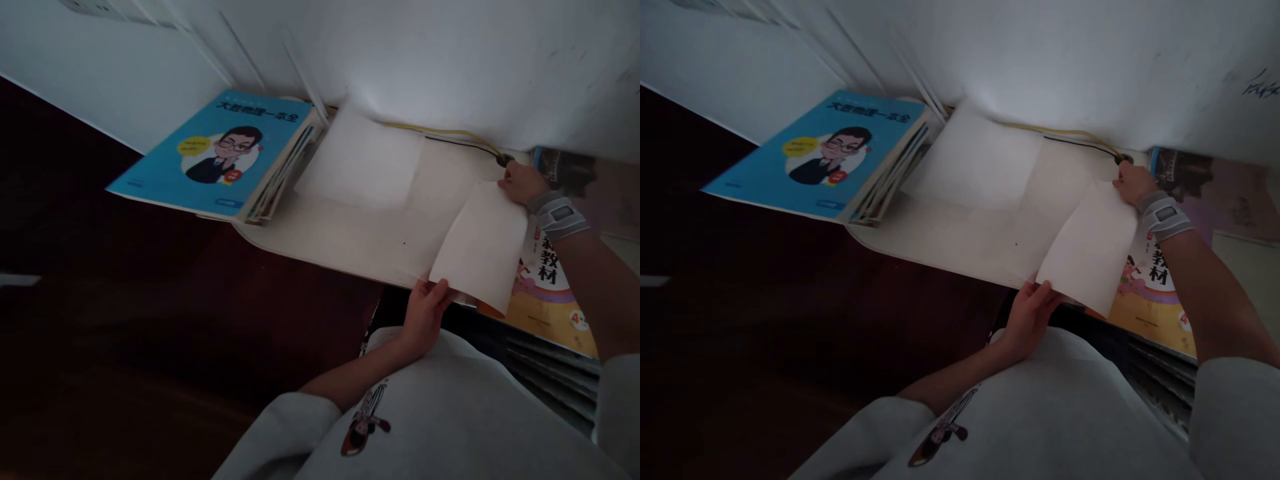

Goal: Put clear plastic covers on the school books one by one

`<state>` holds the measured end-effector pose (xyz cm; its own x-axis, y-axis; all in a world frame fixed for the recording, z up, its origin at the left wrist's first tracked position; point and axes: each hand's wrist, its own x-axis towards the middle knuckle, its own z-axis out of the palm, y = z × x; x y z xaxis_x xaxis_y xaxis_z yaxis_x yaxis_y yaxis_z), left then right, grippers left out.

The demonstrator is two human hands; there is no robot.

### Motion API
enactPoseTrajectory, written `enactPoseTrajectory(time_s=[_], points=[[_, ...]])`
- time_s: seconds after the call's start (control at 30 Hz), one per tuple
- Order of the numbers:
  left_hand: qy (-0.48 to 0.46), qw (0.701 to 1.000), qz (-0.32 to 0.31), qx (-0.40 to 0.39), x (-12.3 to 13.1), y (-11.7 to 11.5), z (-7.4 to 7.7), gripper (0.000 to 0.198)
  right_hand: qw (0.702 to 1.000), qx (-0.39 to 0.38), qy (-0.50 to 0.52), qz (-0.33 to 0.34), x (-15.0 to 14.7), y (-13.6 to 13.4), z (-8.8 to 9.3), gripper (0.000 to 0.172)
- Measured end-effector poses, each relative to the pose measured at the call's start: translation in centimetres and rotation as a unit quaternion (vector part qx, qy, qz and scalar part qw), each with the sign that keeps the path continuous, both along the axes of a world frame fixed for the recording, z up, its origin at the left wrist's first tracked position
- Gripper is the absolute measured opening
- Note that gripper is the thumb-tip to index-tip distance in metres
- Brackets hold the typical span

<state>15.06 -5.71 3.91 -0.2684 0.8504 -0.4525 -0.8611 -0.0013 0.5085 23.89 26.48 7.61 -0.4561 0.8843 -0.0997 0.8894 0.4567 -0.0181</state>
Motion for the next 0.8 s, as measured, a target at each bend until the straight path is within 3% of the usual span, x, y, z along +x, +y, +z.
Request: enactPoseTrajectory(time_s=[0.13,0.43,0.63,0.8], points=[[0.011,1.000,0.002,-0.001,0.10,0.30,-0.18,0.042,1.000,0.002,-0.012,-0.013,0.03,-0.20,0.18,0.019],[0.011,1.000,0.002,0.000,0.01,0.10,-0.47,0.033,1.000,0.001,-0.013,-0.019,0.06,-0.08,0.15,0.021],[-0.055,0.998,0.023,-0.033,-0.54,0.27,-0.50,0.036,1.000,0.004,-0.023,-0.016,-0.18,-0.38,0.34,0.022],[-0.062,0.997,0.031,-0.045,-0.78,0.43,-0.78,0.024,1.000,0.006,-0.016,-0.015,-0.24,-0.47,0.23,0.024]])
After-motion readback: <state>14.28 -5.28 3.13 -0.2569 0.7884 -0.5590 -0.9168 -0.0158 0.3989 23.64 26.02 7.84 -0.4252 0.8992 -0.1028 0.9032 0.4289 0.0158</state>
